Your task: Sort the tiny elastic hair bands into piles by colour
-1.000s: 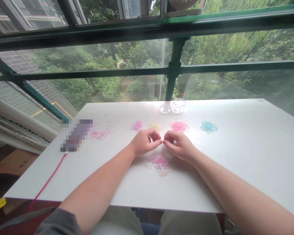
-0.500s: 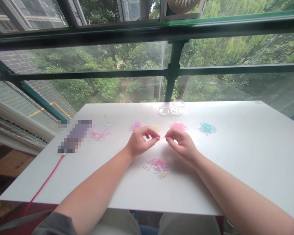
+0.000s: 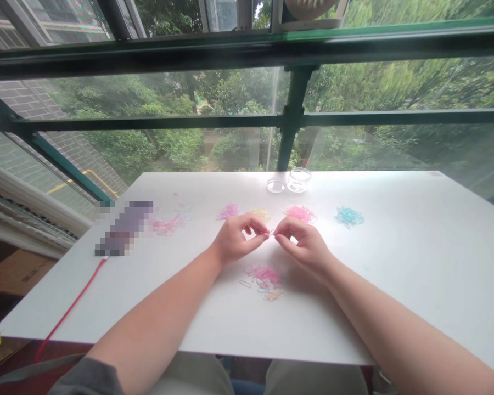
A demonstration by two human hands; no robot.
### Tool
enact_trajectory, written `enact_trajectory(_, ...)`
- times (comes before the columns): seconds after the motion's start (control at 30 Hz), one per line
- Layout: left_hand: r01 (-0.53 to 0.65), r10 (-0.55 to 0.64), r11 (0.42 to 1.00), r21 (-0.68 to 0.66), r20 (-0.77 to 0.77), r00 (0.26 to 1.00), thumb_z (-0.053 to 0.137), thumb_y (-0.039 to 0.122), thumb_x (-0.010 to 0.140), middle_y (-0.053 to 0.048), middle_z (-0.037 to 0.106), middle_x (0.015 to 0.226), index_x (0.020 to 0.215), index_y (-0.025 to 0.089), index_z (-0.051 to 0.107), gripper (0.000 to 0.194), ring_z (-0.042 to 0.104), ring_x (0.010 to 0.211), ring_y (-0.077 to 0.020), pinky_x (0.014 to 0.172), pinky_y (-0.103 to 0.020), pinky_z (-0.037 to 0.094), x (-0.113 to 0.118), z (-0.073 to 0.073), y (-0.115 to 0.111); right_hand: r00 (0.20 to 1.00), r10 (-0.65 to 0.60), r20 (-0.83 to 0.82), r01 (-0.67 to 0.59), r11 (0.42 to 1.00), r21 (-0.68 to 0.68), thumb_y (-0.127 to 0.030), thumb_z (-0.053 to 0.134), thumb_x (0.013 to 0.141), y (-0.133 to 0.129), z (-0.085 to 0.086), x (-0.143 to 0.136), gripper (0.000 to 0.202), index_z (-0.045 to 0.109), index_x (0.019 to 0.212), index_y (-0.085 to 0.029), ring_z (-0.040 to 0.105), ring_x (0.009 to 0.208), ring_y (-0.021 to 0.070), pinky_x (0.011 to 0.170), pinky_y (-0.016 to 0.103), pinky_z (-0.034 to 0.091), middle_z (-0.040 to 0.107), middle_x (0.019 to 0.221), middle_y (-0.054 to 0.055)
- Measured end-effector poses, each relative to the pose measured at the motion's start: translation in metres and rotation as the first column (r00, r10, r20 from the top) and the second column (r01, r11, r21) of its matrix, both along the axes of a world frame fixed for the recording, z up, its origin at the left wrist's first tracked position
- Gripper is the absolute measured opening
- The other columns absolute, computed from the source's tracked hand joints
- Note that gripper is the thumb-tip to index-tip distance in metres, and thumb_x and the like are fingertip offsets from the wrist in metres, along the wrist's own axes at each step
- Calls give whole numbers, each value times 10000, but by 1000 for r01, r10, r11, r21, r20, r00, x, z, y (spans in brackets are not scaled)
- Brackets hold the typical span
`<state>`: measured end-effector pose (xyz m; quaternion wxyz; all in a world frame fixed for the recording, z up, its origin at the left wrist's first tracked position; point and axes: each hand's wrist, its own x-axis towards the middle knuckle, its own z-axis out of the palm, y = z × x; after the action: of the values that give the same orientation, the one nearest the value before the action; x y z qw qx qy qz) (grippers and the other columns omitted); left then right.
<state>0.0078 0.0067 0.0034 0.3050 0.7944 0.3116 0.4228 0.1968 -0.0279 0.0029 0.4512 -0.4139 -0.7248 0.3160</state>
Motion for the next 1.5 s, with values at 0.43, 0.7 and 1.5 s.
enact_trajectory(0.43,38,-45,996,-86,-80,996,631,222,749,-15,680,756,803,163,625,80,616,679,-106,658,-236,466,-1,0,0,998,-1,68,-1,999,37,-162,530,779,3,-2,-1,51,559,739,-176,480,590,112,569,244,412,520,651,-5)
enact_trajectory(0.7,26,-59,984,-177,-185,981,592,249,779,-19,685,820,880,174,612,127,618,723,-111,696,-241,481,-5,0,2,764,-551,335,530,833,160,-203,532,744,34,-9,47,92,616,710,-188,510,623,140,641,284,409,594,704,11)
enact_trajectory(1.5,32,-79,982,-186,-250,965,575,264,782,-21,669,793,865,176,625,131,611,720,-121,659,-225,484,-6,3,2,561,-631,536,567,764,307,-76,433,750,51,-27,78,371,711,968,-187,541,915,258,870,412,424,655,1021,97)
